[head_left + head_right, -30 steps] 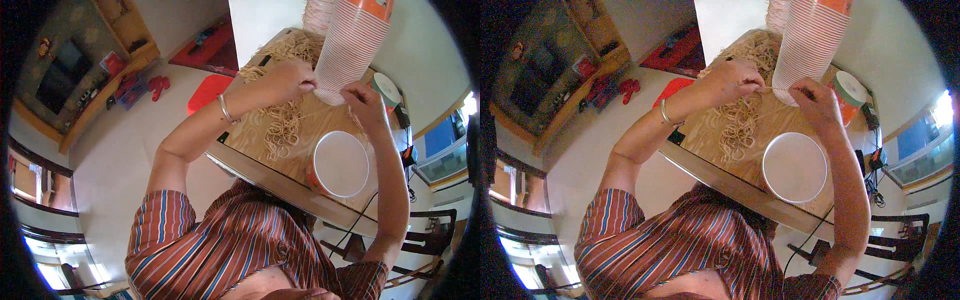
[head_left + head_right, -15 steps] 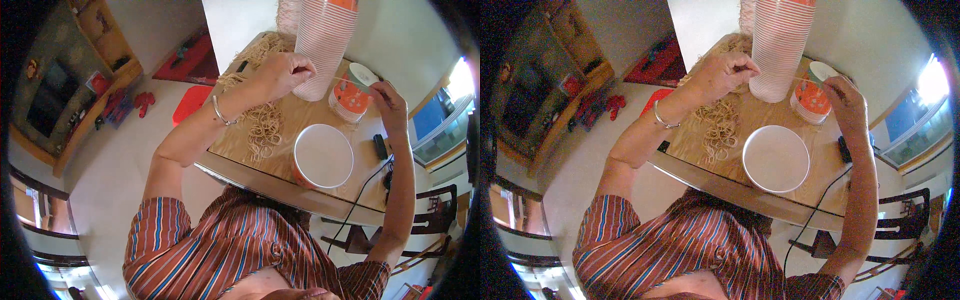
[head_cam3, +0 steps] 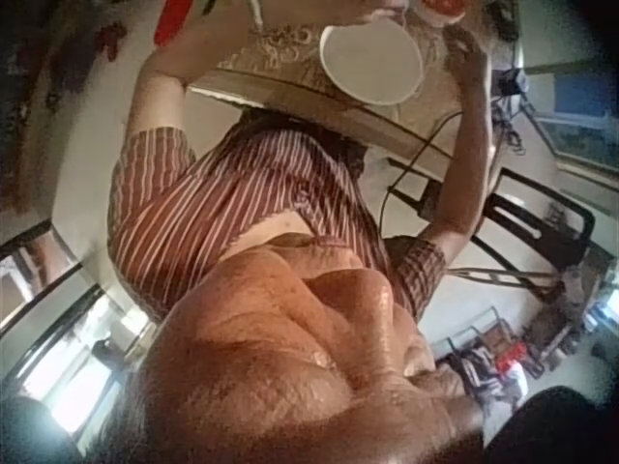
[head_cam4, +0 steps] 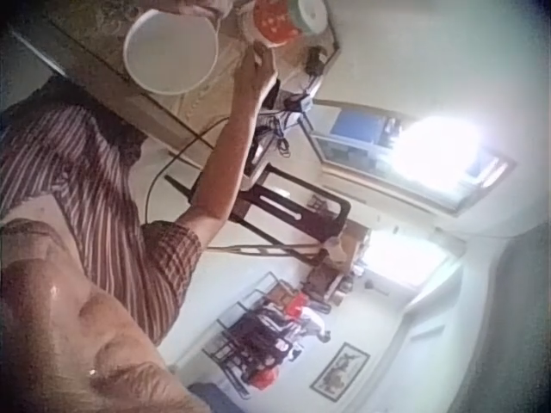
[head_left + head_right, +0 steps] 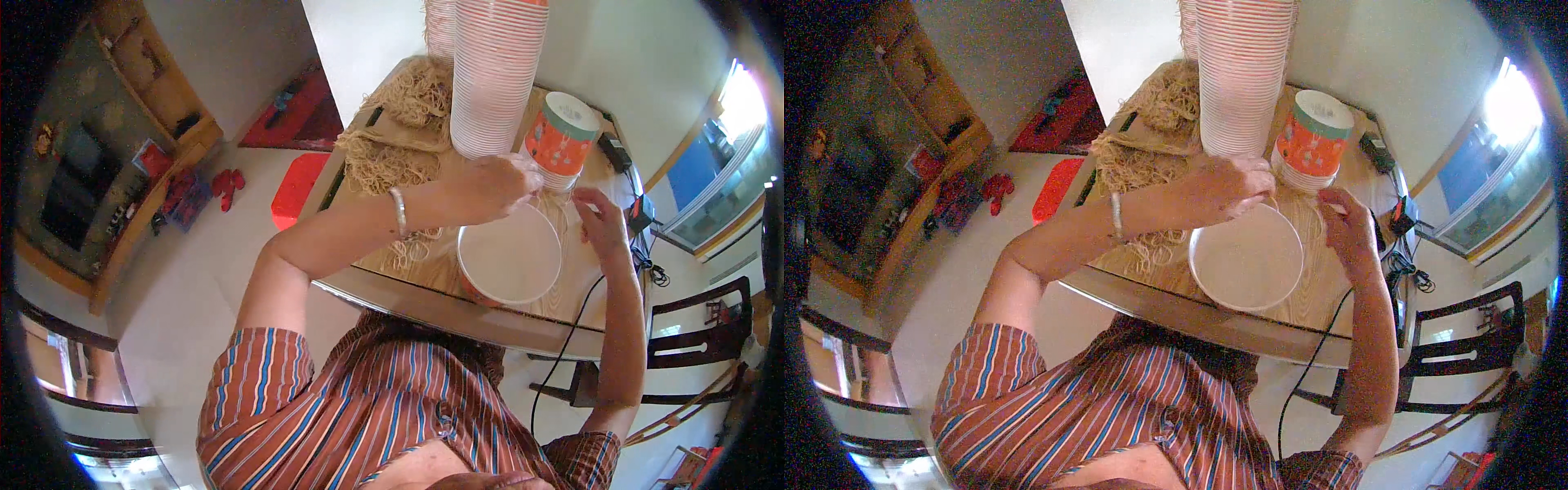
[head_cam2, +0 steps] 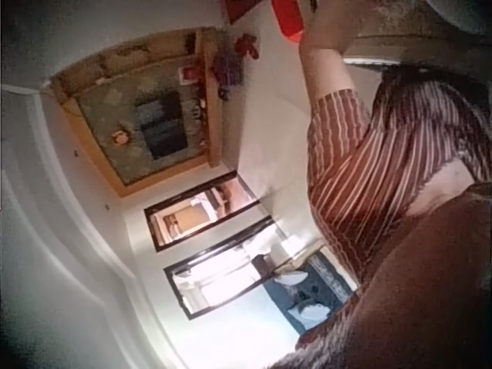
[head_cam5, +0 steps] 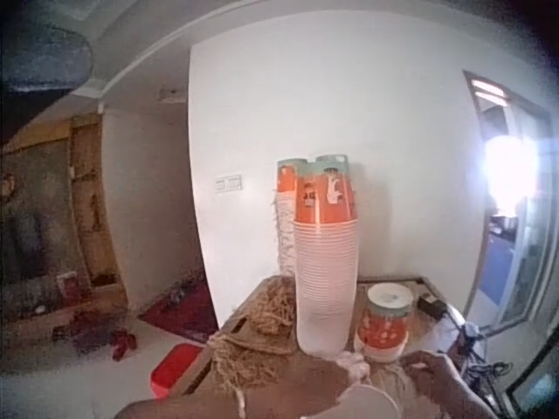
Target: The person is threading a thin wire or string through the rims of paper cups, possibly as part of a manufacturing or packaging process.
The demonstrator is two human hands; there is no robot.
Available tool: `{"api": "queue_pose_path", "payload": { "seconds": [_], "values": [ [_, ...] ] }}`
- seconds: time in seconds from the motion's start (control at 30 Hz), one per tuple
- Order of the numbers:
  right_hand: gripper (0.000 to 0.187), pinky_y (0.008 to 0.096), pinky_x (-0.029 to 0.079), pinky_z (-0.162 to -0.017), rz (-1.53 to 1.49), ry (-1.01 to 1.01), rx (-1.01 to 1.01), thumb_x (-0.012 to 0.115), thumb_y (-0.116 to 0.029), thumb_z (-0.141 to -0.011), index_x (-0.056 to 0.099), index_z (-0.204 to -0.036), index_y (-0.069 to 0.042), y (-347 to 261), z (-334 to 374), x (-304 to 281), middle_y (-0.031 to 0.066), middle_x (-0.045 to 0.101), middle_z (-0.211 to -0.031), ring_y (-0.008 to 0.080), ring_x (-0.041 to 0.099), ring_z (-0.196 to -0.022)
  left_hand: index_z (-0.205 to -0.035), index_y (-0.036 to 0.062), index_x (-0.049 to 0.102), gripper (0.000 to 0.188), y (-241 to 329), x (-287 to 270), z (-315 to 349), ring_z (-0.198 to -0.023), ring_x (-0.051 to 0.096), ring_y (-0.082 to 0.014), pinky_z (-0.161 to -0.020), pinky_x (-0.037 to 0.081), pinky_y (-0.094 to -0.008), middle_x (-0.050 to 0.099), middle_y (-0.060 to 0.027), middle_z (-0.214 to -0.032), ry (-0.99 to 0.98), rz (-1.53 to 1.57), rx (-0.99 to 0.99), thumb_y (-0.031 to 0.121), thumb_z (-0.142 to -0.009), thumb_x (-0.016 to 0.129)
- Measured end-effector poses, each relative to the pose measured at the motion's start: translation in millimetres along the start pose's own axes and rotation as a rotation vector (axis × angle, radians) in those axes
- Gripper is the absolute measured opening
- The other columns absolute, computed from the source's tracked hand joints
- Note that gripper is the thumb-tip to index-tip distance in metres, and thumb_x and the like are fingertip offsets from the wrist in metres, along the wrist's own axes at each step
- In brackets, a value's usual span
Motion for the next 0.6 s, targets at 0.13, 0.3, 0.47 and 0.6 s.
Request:
{"api": "queue_pose_path", "payload": {
  "seconds": [0.13, 0.3, 0.47, 0.6],
  "values": [
    [0.041, 0.0259, 0.048, -0.053, -0.312, -0.251, -0.183, 0.057, -0.007, -0.092, 0.045, -0.132, -0.005, -70, 29, 57, 0.0076, 0.063, -0.099, 0.0112, 0.057, -0.064, -0.086, 0.0033, 0.060, 0.011, 25, 0, -16, -0.085, 0.063, -0.0317, -0.075, 0.052, -0.0409, 0.062, -0.0129, -0.089, 0.013, -0.091, -0.002, 0.014, -0.084, 0.060],
    [0.042, 0.0262, 0.049, -0.057, -0.449, -0.268, -0.044, 0.054, -0.002, -0.090, 0.044, -0.130, -0.007, -59, 30, 69, 0.0039, 0.061, -0.081, 0.0120, 0.058, -0.063, -0.086, 0.0036, 0.060, 0.011, 22, -2, -14, -0.083, 0.062, -0.0324, -0.071, 0.052, -0.0412, 0.061, -0.0134, -0.088, 0.008, -0.001, -0.032, 0.013, -0.082, 0.063],
    [0.034, 0.0301, 0.048, -0.057, -0.003, -0.130, -0.228, 0.057, -0.006, -0.090, 0.046, -0.122, -0.007, -56, 31, 65, 0.0079, 0.060, -0.073, 0.0137, 0.058, -0.063, -0.088, 0.0038, 0.062, 0.011, 15, -3, -4, -0.081, 0.063, -0.0322, -0.068, 0.051, -0.0416, 0.062, -0.0121, -0.087, 0.028, 0.067, -0.041, 0.011, -0.080, 0.064],
    [0.021, 0.0337, 0.048, -0.059, 0.128, 0.026, -0.347, 0.057, -0.008, -0.090, 0.050, -0.110, -0.006, -68, 37, 58, 0.0130, 0.057, -0.072, 0.0162, 0.056, -0.062, -0.088, 0.0019, 0.065, 0.013, -2, -5, 2, -0.081, 0.063, -0.0330, -0.072, 0.050, -0.0424, 0.064, -0.0150, -0.086, -0.012, 0.192, -0.192, 0.012, -0.079, 0.066]
  ]
}}
Point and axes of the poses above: each hand's wrist, its own z-axis away from the middle knuckle, its own x-axis out of the palm, y = z × x, the point moved 10 cm from there along -z, towards the middle knuckle
